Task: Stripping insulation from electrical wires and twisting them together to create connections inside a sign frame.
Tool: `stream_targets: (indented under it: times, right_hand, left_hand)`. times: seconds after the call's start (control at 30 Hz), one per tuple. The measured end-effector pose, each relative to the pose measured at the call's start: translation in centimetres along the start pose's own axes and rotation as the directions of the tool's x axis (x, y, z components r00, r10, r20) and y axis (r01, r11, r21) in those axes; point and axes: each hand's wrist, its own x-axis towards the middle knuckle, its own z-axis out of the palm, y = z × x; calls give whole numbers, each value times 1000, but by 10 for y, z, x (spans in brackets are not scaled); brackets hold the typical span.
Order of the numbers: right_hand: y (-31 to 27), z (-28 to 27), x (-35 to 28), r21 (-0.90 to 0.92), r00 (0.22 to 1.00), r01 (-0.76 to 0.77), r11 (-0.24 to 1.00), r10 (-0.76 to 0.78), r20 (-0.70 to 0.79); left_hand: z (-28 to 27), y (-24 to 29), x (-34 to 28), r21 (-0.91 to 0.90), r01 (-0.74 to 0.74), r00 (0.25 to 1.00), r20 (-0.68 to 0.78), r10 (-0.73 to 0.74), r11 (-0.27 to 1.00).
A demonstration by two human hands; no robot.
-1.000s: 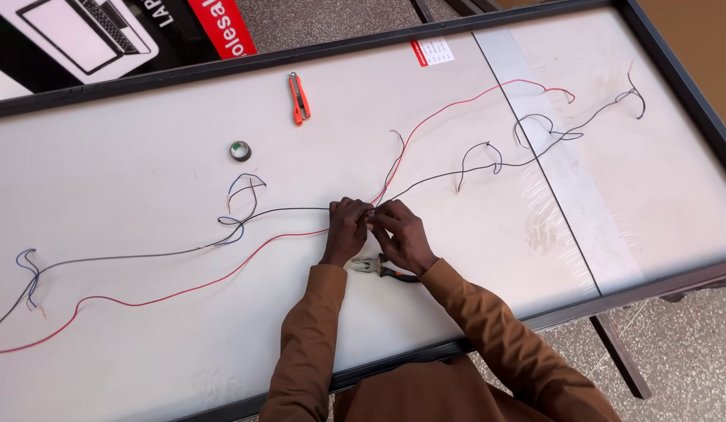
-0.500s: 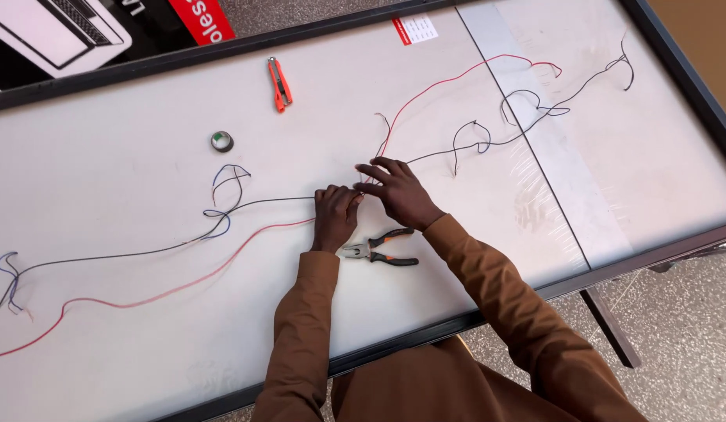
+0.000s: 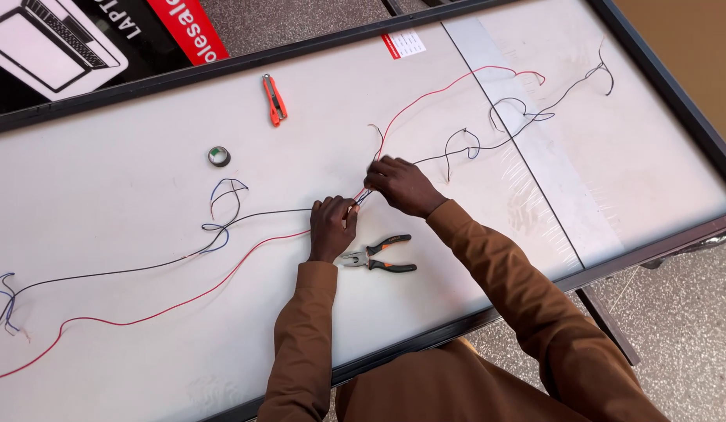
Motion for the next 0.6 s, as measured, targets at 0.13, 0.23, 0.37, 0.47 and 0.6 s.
stream_targets:
  times: [0.13, 0.23, 0.37, 0.47, 0.6]
  right_hand:
    - [-18, -12, 8, 5, 999, 23, 1000, -24, 42]
    - [-29, -11, 14, 4, 999, 50, 999, -50, -16]
    - [-36, -11, 22, 18, 998, 55, 998, -54, -23]
    - [-38, -15, 22, 14, 998, 64, 998, -64, 1]
    - [-41, -18, 16, 29, 998, 37, 999, -38, 47]
  left_hand:
    - [-18, 8, 10, -33, 35, 998, -43, -36, 999]
    - [-26, 16, 12, -103, 92, 988, -118, -104, 990]
    - [-23, 15, 8, -160, 75, 980, -173, -103, 984]
    - [-18, 10, 9, -165, 62, 979, -179, -92, 984]
    - [-16, 10, 7, -163, 21, 988, -151, -46, 986]
